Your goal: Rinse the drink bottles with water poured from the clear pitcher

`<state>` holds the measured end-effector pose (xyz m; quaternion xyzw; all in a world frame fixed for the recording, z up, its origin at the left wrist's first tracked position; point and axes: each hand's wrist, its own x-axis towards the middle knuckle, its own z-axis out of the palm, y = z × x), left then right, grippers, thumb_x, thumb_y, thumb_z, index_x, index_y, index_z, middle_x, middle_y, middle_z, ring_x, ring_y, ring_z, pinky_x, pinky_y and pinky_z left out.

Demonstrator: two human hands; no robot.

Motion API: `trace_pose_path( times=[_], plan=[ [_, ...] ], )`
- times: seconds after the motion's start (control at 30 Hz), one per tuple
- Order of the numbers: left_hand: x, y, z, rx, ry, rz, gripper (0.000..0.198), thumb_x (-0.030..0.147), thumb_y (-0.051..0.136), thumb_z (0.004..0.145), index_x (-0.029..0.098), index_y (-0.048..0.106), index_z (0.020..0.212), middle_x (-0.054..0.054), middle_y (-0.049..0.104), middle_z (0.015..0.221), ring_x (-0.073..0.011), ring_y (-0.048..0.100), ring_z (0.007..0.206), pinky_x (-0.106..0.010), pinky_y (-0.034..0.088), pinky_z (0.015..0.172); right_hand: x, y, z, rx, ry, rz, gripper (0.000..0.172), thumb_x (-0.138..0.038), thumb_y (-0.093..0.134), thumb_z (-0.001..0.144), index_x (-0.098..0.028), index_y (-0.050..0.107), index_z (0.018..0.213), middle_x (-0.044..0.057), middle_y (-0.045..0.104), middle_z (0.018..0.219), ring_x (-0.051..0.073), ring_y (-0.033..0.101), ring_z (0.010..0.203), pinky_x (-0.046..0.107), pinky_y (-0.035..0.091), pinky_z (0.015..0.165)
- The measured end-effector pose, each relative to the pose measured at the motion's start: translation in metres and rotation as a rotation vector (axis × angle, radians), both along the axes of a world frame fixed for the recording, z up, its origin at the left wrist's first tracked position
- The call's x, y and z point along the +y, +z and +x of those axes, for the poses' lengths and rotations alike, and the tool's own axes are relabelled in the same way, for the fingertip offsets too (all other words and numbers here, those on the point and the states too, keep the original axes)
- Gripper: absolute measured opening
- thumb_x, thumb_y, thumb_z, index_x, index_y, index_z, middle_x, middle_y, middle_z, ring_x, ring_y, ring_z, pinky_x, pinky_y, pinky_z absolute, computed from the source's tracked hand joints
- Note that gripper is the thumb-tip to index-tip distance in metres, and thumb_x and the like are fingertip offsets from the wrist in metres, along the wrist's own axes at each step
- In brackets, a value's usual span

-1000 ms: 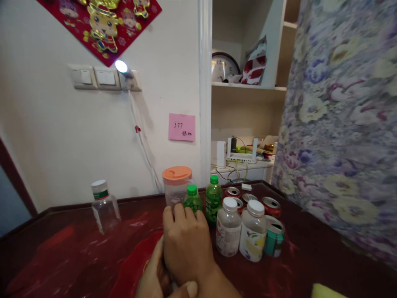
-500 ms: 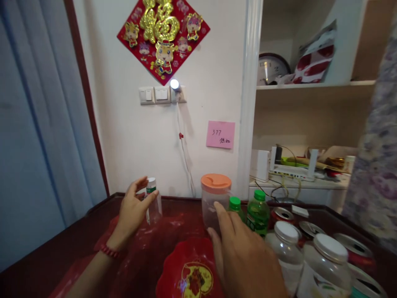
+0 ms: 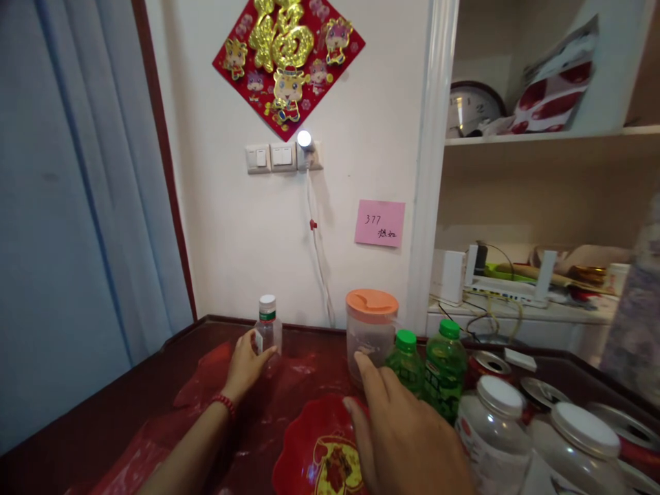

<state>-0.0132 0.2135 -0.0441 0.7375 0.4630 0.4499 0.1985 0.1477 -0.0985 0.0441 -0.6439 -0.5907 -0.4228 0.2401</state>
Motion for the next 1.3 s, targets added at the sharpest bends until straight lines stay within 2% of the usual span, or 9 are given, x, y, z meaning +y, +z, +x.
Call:
trace_pose_path(
  times=[0.07,0.17,0.33,0.43,0.53,0.7,0.93,1.1,1.3],
  plan=[
    [-0.005,0.005,0.001,0.009,-0.004,0.053,0.036,0.03,0.073,0.084,0.014,0.06,0.114,-0.009,0.063,0.113,-0.0256,0.063,0.102,-0.047,0.053,0.091,0.001,0.001,0.0,0.02,0.021,-0.015,0.039,-0.03,0.019,0.11,-0.014,0.051,0.124,0.006,0.069,0.086,0.022,0.07,0.057,0.031,0.06,0.044],
    [-0.021,0.024,0.008,-0.005,-0.07,0.175,0.048,0.027,0.075,0.075,0.013,0.056,0.116,-0.01,0.06,0.111,-0.0281,0.063,0.102,-0.045,0.054,0.089,0.0,0.004,0.001,0.072,0.047,-0.005,0.039,-0.035,0.021,0.111,-0.016,0.052,0.124,0.006,0.07,0.089,0.022,0.072,0.064,0.03,0.06,0.045],
    [-0.064,0.065,0.022,0.004,-0.276,0.429,0.051,0.014,0.064,0.074,0.02,0.053,0.124,-0.009,0.057,0.122,-0.0267,0.058,0.115,-0.044,0.049,0.101,-0.009,0.009,0.01,0.285,0.118,0.015,0.041,-0.046,0.034,0.111,-0.018,0.047,0.136,0.004,0.069,0.094,0.019,0.07,0.067,0.025,0.058,0.05],
    [-0.089,0.078,0.027,0.041,-0.386,0.564,0.058,0.006,0.059,0.072,0.023,0.053,0.127,-0.008,0.057,0.126,-0.0266,0.055,0.119,-0.046,0.045,0.105,-0.011,0.009,0.013,0.441,0.144,0.008,0.045,-0.05,0.04,0.108,-0.019,0.044,0.141,0.005,0.067,0.099,0.019,0.068,0.07,0.028,0.058,0.056],
    [-0.107,0.083,0.03,0.063,-0.454,0.663,0.056,0.005,0.057,0.077,0.025,0.052,0.129,-0.008,0.057,0.126,-0.0268,0.055,0.118,-0.047,0.044,0.104,-0.009,0.008,0.011,0.59,0.126,-0.065,0.043,-0.05,0.044,0.104,-0.021,0.049,0.134,0.008,0.065,0.11,0.024,0.068,0.082,0.035,0.057,0.064],
    [-0.118,0.089,0.033,0.132,-0.465,0.835,0.055,0.004,0.056,0.08,0.022,0.049,0.131,-0.01,0.057,0.125,-0.0279,0.055,0.115,-0.047,0.046,0.1,-0.007,0.01,0.012,0.721,0.183,-0.155,0.026,-0.04,0.044,0.102,-0.02,0.058,0.11,0.007,0.064,0.098,0.027,0.064,0.084,0.039,0.052,0.073],
    [-0.121,0.1,0.031,0.173,-0.454,0.883,0.052,0.004,0.06,0.08,0.02,0.051,0.128,-0.011,0.058,0.119,-0.028,0.057,0.108,-0.047,0.05,0.092,-0.011,0.013,0.021,0.638,0.289,-0.098,0.031,-0.03,0.046,0.102,-0.017,0.056,0.128,0.009,0.061,0.109,0.027,0.062,0.096,0.04,0.052,0.078],
    [-0.122,0.102,0.03,0.173,-0.466,0.907,0.046,0.006,0.062,0.082,0.017,0.052,0.125,-0.012,0.059,0.116,-0.0286,0.058,0.105,-0.048,0.053,0.089,-0.01,0.012,0.023,0.541,0.33,-0.038,0.032,-0.022,0.046,0.101,-0.015,0.052,0.131,0.01,0.059,0.11,0.026,0.063,0.094,0.041,0.055,0.077],
    [-0.121,0.101,0.028,0.255,-0.567,0.84,0.057,0.003,0.06,0.075,0.018,0.05,0.128,-0.013,0.059,0.119,-0.0283,0.06,0.106,-0.049,0.056,0.089,-0.012,0.015,0.025,0.333,0.335,-0.059,0.049,-0.002,0.036,0.096,-0.021,0.045,0.14,0.012,0.054,0.12,0.026,0.058,0.102,0.042,0.056,0.079]
  ],
)
